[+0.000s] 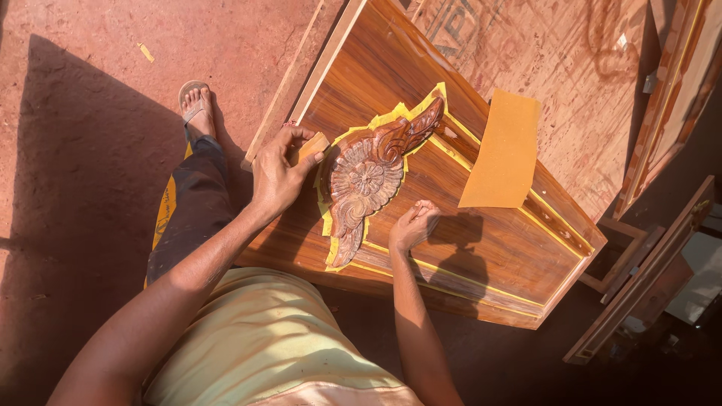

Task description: The person sands a carved wooden panel using a sanding block. They focus on smoothing the intricate floral relief design and the flat surfaces of the wood, which is taped off with yellow masking tape.

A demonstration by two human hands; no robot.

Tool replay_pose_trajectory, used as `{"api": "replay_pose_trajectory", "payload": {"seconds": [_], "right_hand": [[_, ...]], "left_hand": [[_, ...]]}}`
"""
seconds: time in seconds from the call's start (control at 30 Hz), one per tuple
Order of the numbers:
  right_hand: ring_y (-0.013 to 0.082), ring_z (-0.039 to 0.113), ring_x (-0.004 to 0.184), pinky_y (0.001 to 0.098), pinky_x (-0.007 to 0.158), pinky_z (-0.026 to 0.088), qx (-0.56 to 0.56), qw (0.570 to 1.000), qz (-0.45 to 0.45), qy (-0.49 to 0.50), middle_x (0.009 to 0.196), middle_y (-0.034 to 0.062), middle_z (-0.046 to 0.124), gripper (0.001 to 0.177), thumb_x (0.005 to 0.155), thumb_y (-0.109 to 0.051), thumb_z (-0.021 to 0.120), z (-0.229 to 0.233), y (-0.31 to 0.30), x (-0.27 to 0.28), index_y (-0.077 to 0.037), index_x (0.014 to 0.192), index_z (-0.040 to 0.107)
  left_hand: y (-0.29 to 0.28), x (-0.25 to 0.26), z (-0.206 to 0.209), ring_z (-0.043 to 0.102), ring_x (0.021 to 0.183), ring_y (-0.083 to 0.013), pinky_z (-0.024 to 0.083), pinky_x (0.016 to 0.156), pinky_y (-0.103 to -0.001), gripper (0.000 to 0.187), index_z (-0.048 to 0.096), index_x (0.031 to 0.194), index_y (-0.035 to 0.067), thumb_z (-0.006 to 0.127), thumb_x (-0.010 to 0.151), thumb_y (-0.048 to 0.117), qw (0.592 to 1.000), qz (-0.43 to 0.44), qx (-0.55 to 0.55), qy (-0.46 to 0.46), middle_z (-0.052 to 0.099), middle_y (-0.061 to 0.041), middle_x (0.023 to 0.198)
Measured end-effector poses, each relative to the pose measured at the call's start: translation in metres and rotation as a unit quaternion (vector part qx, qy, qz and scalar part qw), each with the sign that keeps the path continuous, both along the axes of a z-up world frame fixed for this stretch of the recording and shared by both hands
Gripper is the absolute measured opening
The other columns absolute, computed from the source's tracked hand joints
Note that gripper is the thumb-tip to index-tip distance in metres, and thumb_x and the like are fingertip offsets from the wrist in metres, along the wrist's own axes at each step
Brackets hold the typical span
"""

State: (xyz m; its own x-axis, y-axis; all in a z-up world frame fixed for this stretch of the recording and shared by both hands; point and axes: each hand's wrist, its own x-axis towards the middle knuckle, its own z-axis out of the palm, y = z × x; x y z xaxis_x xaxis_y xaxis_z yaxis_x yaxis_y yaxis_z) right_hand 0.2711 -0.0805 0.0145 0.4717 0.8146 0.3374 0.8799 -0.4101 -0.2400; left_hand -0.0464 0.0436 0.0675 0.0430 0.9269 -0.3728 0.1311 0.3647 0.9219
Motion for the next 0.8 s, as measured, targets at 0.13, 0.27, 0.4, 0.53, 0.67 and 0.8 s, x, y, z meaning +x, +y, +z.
{"api": "replay_pose_trajectory", "payload": {"seconds": [0.13,0.27,0.4,0.53,0.67,0.8], "right_hand": [[0.034,0.063,0.082,0.0486,0.072,0.046,-0.009,0.999,-0.018,0.031,0.091,0.0118,0.063,0.013,0.103,-0.016,0.06,0.004,0.012,0.01,-0.005,0.104,0.052],[0.0346,0.07,0.077,0.049,0.063,0.05,-0.008,0.999,-0.033,0.017,0.091,0.0083,0.071,0.015,0.101,-0.018,0.062,0.005,0.03,0.028,-0.009,0.109,0.053],[0.0353,0.071,0.072,0.0489,0.059,0.05,-0.003,0.999,-0.03,0.012,0.088,0.0083,0.073,0.014,0.102,-0.018,0.062,0.006,0.031,0.03,-0.01,0.109,0.053],[0.0352,0.071,0.071,0.0476,0.058,0.05,-0.015,0.997,-0.051,0.049,0.083,0.0084,0.073,0.014,0.102,-0.019,0.062,0.005,0.032,0.028,-0.01,0.108,0.053],[0.0331,0.072,0.071,0.0456,0.057,0.051,0.004,0.997,-0.037,0.07,0.083,0.0081,0.074,0.012,0.102,-0.017,0.061,0.005,0.031,0.03,-0.011,0.108,0.052],[0.0331,0.071,0.071,0.0458,0.055,0.051,-0.004,0.996,-0.036,0.08,0.082,0.0088,0.073,0.013,0.102,-0.018,0.061,0.004,0.034,0.03,-0.01,0.107,0.052]], "left_hand": [[0.019,0.036,-0.003,0.071,0.07,-0.0121,0.057,0.063,-0.033,0.019,0.075,0.103,0.01,0.076,0.09,0.024,0.999,-0.013,0.018,-0.048,0.077,-0.003,0.086],[0.038,0.097,-0.004,0.07,0.071,-0.0214,0.056,0.062,-0.041,0.021,0.074,0.099,0.009,0.079,0.089,0.027,0.988,-0.042,0.116,0.09,0.073,-0.01,0.09],[0.038,0.12,0.006,0.068,0.079,-0.0326,0.056,0.06,-0.046,0.018,0.072,0.098,0.006,0.075,0.093,0.024,0.946,-0.093,0.246,0.191,0.066,-0.018,0.1],[0.025,0.116,-0.002,0.07,0.095,-0.0328,0.059,0.069,-0.044,0.026,0.073,0.118,0.006,0.072,0.094,0.013,0.927,-0.126,0.283,0.214,0.068,-0.018,0.112],[0.03,0.116,-0.034,0.071,0.103,-0.0237,0.062,0.087,-0.037,0.044,0.069,0.127,0.009,0.081,0.085,0.015,0.993,-0.091,0.052,0.062,0.069,-0.011,0.121],[0.019,0.108,-0.042,0.072,0.105,-0.0196,0.062,0.092,-0.034,0.049,0.07,0.125,0.008,0.084,0.078,0.004,0.988,-0.034,-0.065,-0.139,0.073,-0.01,0.119]]}}
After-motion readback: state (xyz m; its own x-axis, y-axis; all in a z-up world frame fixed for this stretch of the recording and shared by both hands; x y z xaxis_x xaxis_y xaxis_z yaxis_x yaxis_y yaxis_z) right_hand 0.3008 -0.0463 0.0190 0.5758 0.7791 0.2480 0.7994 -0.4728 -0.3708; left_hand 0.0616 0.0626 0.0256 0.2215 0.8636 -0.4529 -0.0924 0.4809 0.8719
